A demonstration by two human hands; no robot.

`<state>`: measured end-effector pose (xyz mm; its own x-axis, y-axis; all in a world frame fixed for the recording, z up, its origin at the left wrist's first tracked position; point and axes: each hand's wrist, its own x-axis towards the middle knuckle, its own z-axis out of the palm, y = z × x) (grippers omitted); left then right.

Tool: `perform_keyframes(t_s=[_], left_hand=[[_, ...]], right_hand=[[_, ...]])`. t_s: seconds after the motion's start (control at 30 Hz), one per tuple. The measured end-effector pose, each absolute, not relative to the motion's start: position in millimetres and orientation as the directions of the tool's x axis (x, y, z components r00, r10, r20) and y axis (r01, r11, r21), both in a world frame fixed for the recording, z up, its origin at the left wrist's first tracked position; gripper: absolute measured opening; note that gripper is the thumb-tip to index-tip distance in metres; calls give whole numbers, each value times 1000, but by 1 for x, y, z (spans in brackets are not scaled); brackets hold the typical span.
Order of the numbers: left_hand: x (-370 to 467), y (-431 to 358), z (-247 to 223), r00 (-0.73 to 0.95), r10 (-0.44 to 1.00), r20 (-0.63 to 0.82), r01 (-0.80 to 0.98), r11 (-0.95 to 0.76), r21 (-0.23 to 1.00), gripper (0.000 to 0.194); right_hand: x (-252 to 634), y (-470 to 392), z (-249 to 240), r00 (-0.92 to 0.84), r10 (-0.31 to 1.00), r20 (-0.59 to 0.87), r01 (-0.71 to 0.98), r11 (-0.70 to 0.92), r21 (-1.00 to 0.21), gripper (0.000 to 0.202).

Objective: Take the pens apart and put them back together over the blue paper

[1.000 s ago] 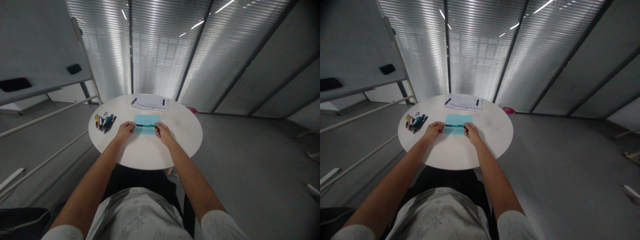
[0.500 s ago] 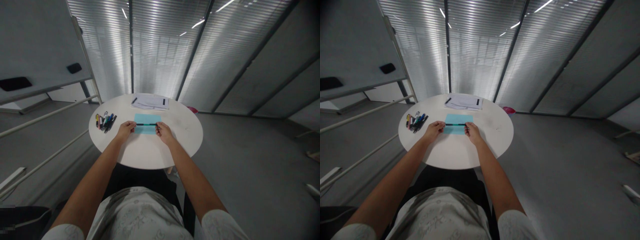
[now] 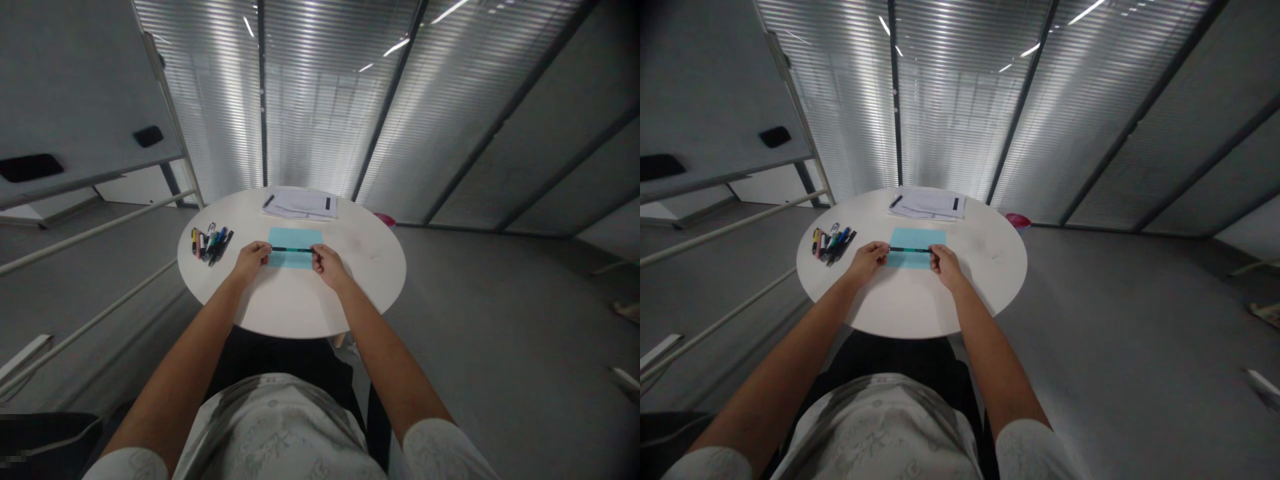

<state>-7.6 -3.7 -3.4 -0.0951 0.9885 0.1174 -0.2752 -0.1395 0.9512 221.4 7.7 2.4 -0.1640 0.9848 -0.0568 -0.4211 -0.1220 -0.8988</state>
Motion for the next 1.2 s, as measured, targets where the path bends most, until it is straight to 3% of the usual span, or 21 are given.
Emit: perform_keyframes(t_s=[1.2], left_hand=[[-6,-6,-1,-86,990,109,-300,-130,945,27]], right_hand=[[220,6,5,-116,989,-90,-434,-131,-891,22]])
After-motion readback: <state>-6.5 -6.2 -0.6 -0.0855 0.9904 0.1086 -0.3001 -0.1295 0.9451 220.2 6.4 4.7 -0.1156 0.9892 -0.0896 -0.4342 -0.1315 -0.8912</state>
